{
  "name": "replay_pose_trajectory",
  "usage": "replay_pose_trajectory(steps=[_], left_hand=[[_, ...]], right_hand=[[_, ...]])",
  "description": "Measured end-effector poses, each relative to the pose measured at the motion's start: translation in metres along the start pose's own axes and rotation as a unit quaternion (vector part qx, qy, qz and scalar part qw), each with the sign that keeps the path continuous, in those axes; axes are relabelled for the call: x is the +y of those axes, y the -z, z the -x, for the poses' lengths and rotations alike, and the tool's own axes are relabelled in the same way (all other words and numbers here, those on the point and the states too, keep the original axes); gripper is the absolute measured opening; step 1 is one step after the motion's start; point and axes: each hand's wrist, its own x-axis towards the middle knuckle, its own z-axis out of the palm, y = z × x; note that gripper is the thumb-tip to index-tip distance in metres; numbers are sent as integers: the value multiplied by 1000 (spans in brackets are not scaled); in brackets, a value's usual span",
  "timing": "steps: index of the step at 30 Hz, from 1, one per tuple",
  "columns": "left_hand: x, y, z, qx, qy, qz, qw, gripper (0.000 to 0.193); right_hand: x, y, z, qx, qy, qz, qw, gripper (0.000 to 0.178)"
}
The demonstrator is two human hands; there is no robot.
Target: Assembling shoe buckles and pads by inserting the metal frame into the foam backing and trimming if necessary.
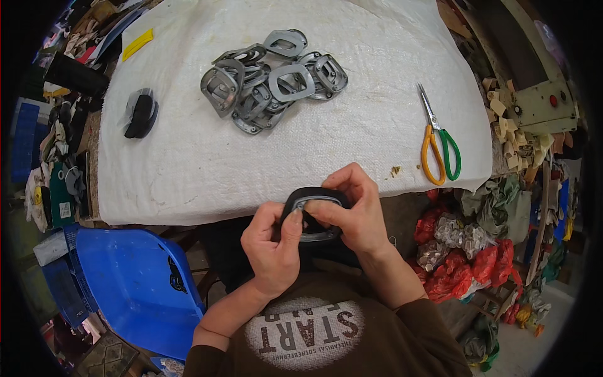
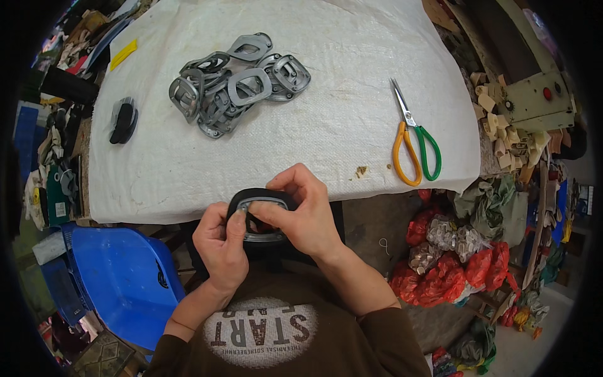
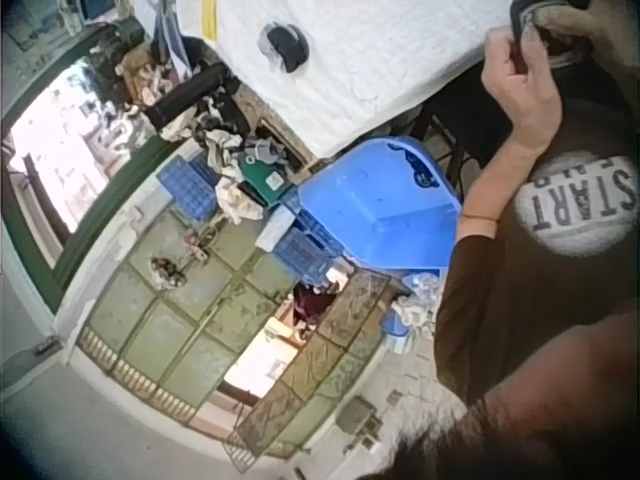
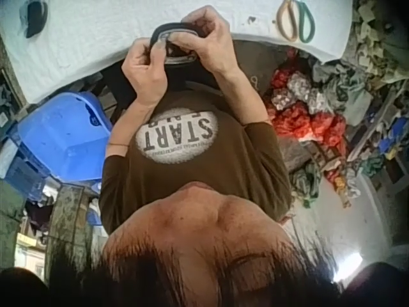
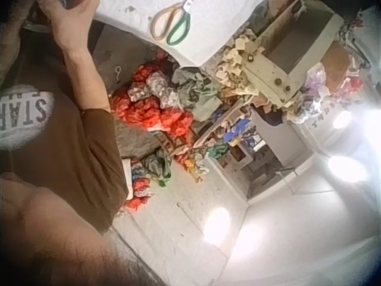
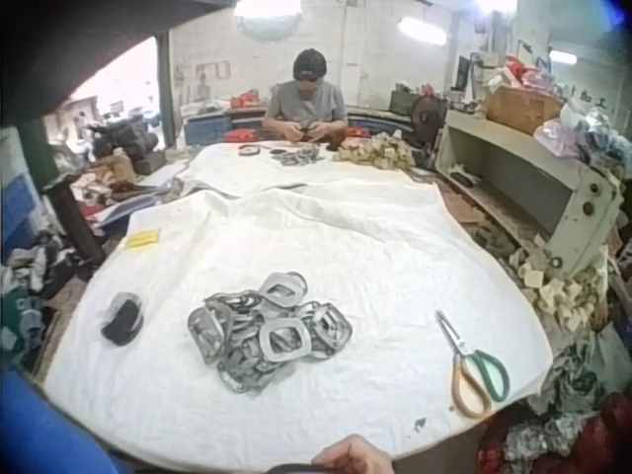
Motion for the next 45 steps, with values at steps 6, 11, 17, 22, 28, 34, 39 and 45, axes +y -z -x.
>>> replay_pose_trajectory(steps=[6,11,17,22,28,34,39,45], left_hand=[[-1,0,-3,18,6,49,999,13],[-3,-2,0,12,-16,36,999,11],[-5,-3,-2,22,14,79,997,11],[-3,-2,-2,39,14,102,994,13],[0,-3,-4,-31,74,136,987,19],[10,11,-12,-127,183,224,949,24],[15,13,-16,-143,211,216,943,21],[18,15,-19,-137,261,263,919,20]], right_hand=[[4,4,4,-8,71,-53,996,29],[10,3,10,21,120,80,989,30],[11,6,4,0,32,-23,999,27],[13,6,8,-26,99,-13,995,32],[15,3,9,29,174,115,978,29],[10,10,8,51,177,113,976,30],[16,9,7,7,214,141,967,37],[13,12,7,-9,208,125,970,36]])
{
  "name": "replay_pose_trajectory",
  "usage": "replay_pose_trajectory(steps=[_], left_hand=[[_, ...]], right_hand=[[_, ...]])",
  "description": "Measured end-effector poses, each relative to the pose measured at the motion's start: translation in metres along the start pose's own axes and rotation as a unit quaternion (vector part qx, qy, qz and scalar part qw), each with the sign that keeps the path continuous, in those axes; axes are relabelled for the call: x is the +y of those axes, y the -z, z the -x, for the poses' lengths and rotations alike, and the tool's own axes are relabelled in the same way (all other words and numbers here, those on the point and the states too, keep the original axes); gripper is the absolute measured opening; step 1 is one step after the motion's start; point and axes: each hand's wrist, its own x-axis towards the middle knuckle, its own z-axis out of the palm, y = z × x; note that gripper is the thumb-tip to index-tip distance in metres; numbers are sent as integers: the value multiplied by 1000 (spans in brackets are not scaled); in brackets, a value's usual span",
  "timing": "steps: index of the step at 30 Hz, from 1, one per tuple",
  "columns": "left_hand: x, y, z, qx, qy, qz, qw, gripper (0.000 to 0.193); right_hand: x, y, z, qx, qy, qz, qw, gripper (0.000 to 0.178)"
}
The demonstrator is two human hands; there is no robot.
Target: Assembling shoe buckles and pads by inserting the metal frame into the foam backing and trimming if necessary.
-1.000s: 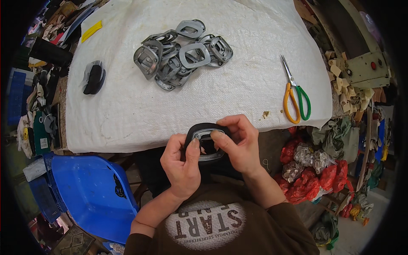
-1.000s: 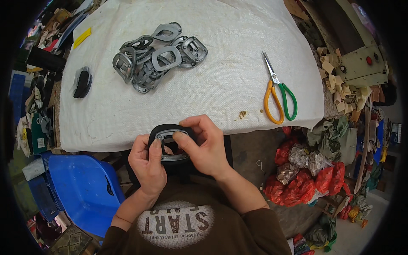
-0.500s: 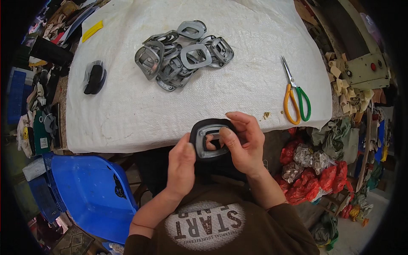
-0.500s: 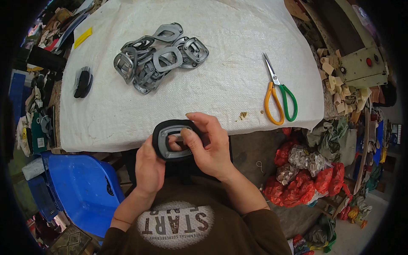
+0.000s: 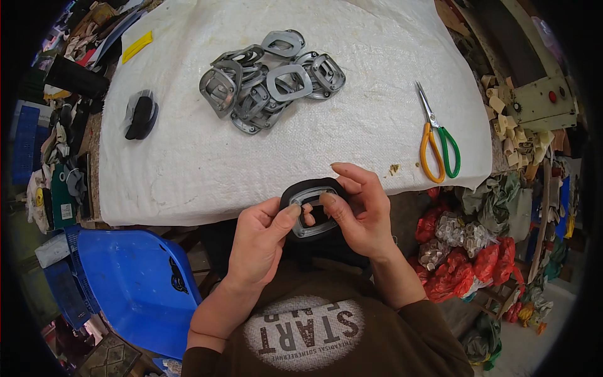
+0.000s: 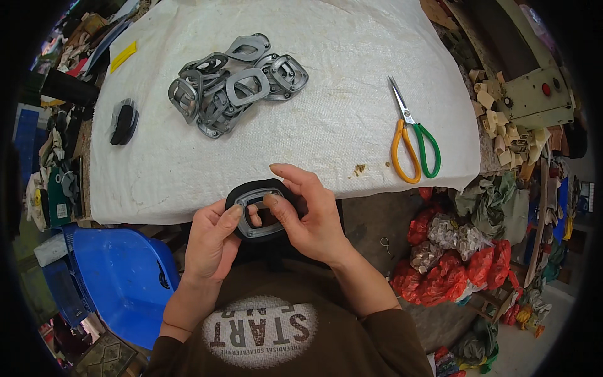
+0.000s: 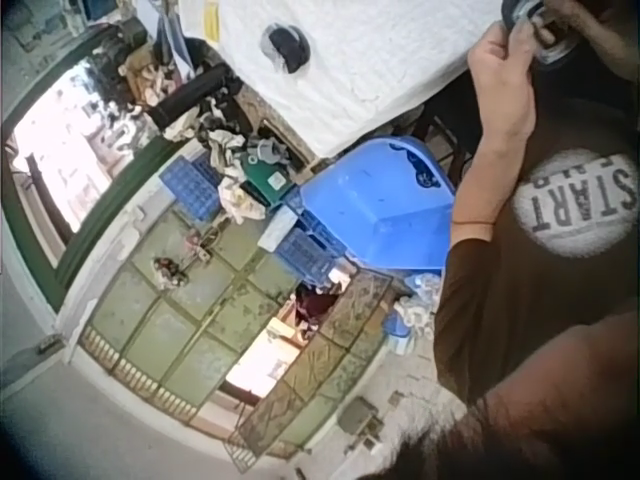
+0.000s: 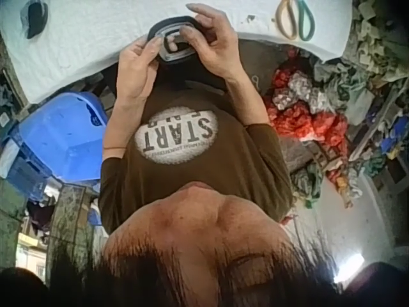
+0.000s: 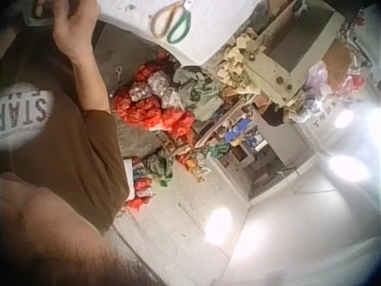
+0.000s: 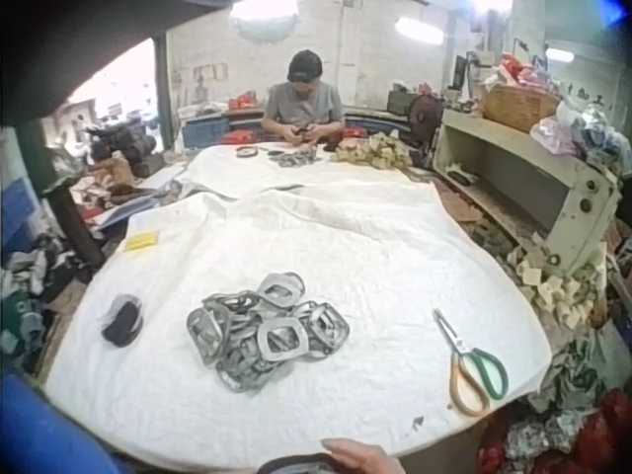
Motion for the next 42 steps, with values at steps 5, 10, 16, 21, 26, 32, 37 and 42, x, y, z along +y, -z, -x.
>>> replay_pose_trajectory(steps=[5,10,16,21,26,32,37,42], left_hand=[[-8,5,-1,-63,18,69,995,20],[-9,2,-1,-97,48,150,983,20],[-18,8,-2,-117,64,224,965,29],[-17,7,-2,-108,76,226,965,31],[2,-8,5,-43,108,304,945,44],[-6,1,6,-90,19,177,980,42],[-6,5,6,-10,-73,-110,991,23],[-9,0,6,55,-88,-146,984,13]], right_hand=[[-1,0,-1,10,24,20,999,38],[1,3,-1,-18,28,24,999,46],[-6,-6,-1,19,-21,-35,999,51],[-7,-4,-3,22,-66,-65,995,53],[-14,-3,-9,20,-83,-82,993,49],[-13,-1,-10,18,-71,-50,996,47],[-12,2,-8,-5,-79,-17,997,50],[-14,-2,-6,-4,-104,-99,990,49]])
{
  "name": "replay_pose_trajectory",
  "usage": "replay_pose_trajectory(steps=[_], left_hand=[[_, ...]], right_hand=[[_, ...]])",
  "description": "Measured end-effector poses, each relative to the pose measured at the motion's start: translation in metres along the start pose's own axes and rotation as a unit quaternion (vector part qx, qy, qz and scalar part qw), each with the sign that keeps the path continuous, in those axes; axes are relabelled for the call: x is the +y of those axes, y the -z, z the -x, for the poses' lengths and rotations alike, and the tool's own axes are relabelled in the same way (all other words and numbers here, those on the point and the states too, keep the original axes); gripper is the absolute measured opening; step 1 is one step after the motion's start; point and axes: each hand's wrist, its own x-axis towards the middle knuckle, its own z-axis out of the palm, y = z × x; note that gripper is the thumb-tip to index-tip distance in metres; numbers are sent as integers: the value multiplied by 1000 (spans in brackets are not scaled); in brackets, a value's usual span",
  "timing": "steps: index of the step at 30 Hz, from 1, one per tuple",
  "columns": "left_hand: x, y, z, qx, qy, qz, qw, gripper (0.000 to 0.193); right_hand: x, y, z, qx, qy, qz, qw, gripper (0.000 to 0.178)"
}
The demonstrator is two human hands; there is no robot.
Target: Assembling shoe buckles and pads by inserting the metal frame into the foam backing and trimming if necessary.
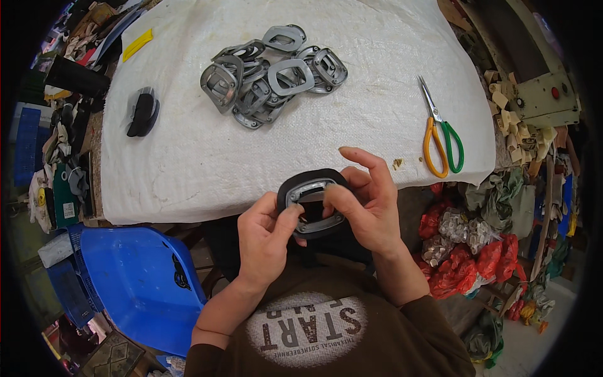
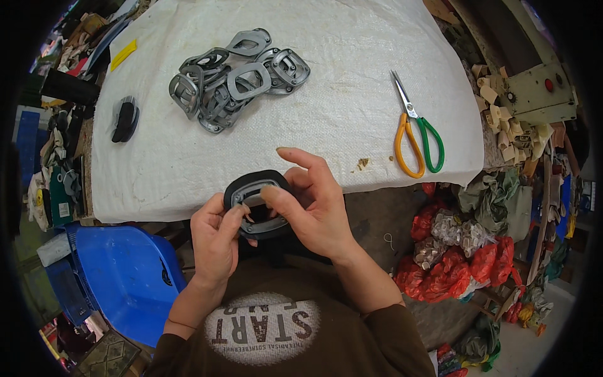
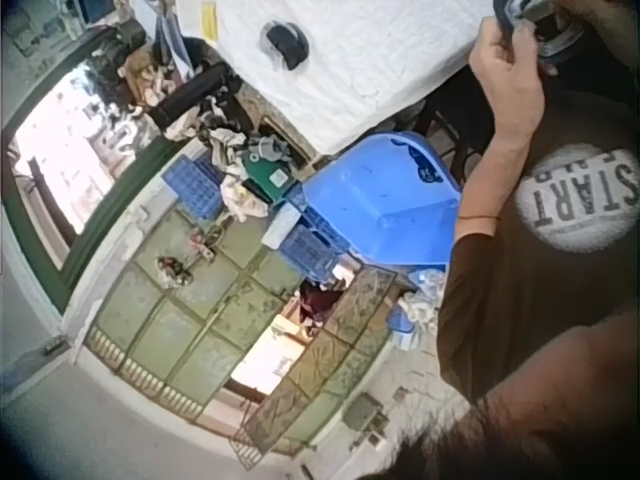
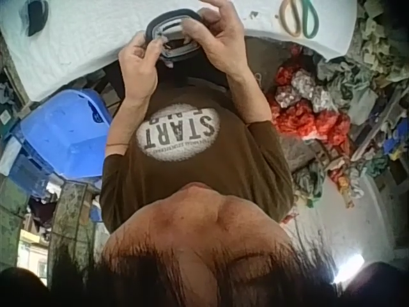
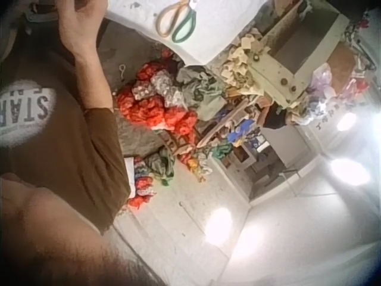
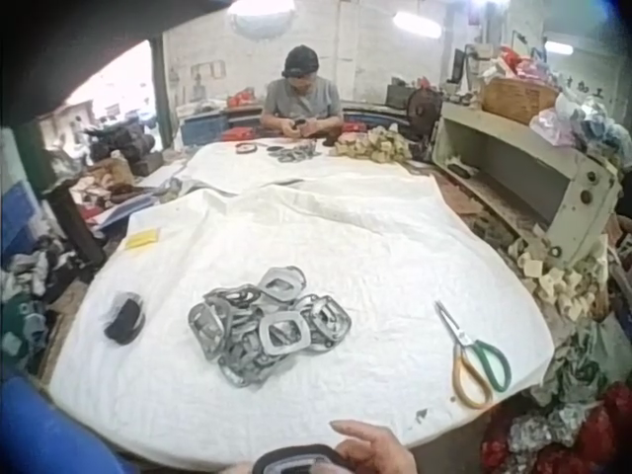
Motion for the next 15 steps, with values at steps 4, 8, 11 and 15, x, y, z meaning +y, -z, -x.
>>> replay_pose_trajectory(steps=[4,8,11,15], left_hand=[[2,-2,-3,22,-15,77,997,13],[0,-4,-1,-10,-4,96,995,13],[1,-10,0,-7,13,125,992,13],[0,-13,3,12,7,148,989,11]], right_hand=[[14,-14,13,-13,-16,-290,957,53],[8,-24,24,49,-38,-250,966,50],[12,-29,22,16,8,-293,956,48],[9,-29,20,20,-28,-313,949,48]])
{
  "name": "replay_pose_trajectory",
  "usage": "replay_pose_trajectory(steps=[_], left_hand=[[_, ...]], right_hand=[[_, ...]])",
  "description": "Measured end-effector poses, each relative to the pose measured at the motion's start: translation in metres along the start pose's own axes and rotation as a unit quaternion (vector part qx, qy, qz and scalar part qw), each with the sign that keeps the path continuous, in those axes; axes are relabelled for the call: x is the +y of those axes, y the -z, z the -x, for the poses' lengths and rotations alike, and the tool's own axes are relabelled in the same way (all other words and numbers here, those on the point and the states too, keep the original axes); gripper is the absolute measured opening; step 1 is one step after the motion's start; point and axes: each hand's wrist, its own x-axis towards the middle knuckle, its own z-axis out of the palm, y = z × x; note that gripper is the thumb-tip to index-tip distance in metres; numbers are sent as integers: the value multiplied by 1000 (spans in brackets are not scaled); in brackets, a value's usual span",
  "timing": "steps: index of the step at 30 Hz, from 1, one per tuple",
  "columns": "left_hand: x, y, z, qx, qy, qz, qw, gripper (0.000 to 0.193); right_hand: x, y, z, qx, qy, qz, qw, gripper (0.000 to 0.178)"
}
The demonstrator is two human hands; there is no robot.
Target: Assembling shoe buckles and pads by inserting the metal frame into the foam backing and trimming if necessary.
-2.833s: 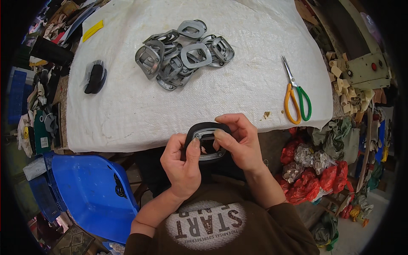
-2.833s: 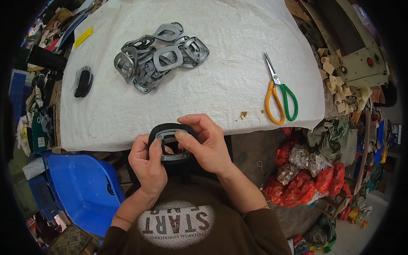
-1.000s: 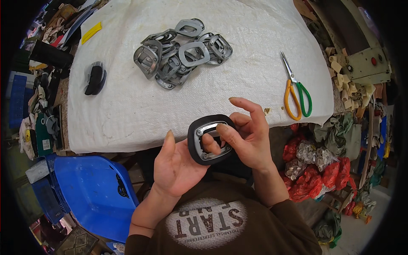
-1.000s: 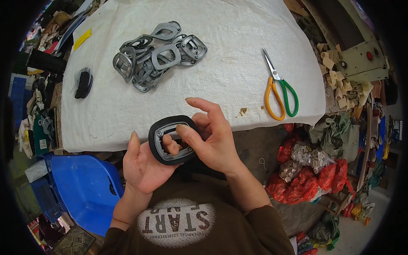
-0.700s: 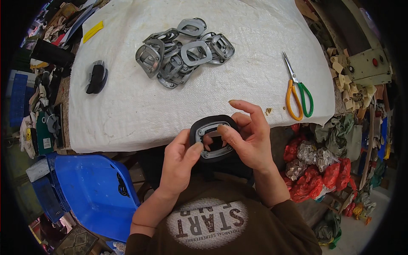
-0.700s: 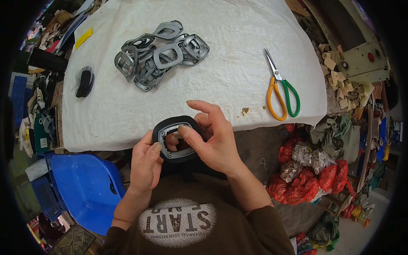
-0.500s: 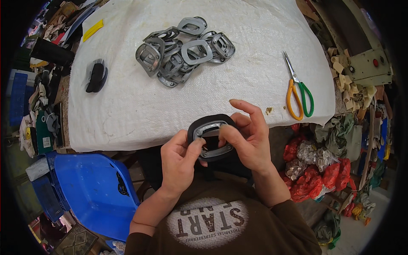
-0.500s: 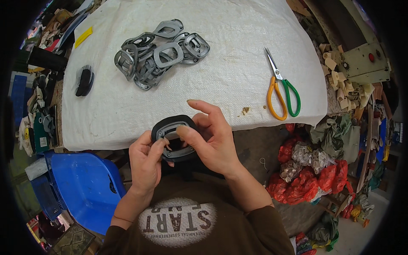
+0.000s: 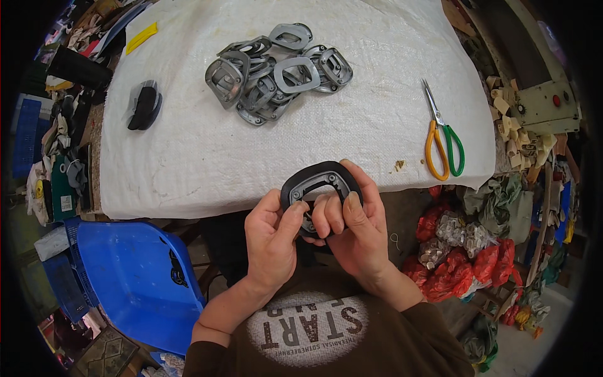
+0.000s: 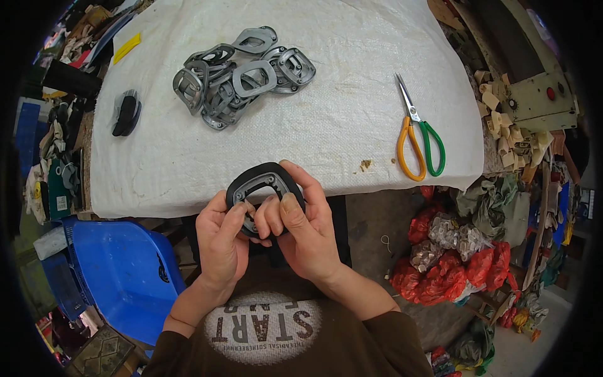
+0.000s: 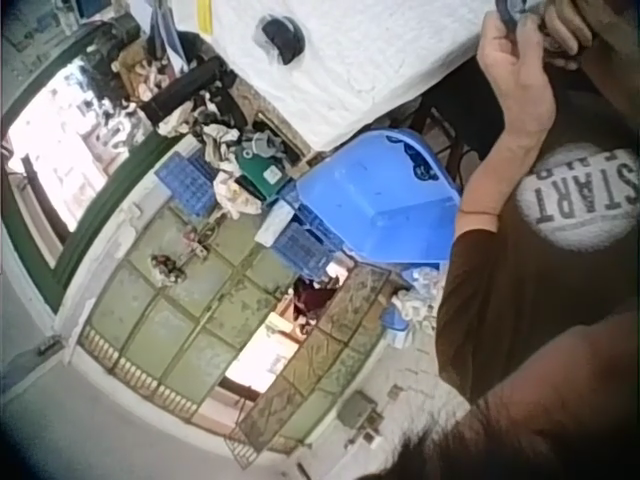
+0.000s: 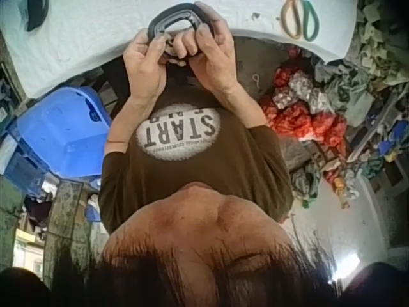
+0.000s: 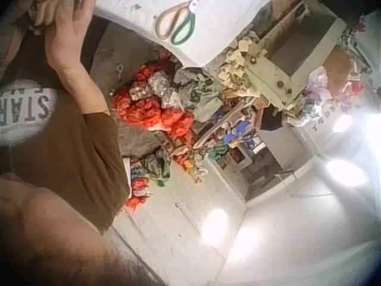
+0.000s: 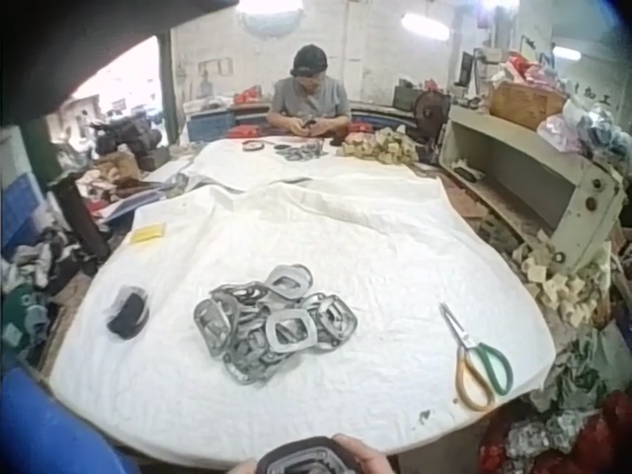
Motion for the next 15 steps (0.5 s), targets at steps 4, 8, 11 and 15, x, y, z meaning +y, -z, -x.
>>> replay_pose_trajectory(steps=[4,8,11,15], left_hand=[[-2,2,-1,-14,6,15,1000,11],[-1,6,-5,-20,-8,16,1000,11],[-1,5,-8,14,-24,-19,999,13],[3,8,-9,5,-26,-100,995,16]], right_hand=[[0,7,-3,-37,8,-12,999,52],[7,8,-6,-70,2,-99,993,58],[-9,0,-6,-2,-31,-136,990,62],[-13,34,-14,-9,219,231,948,56]])
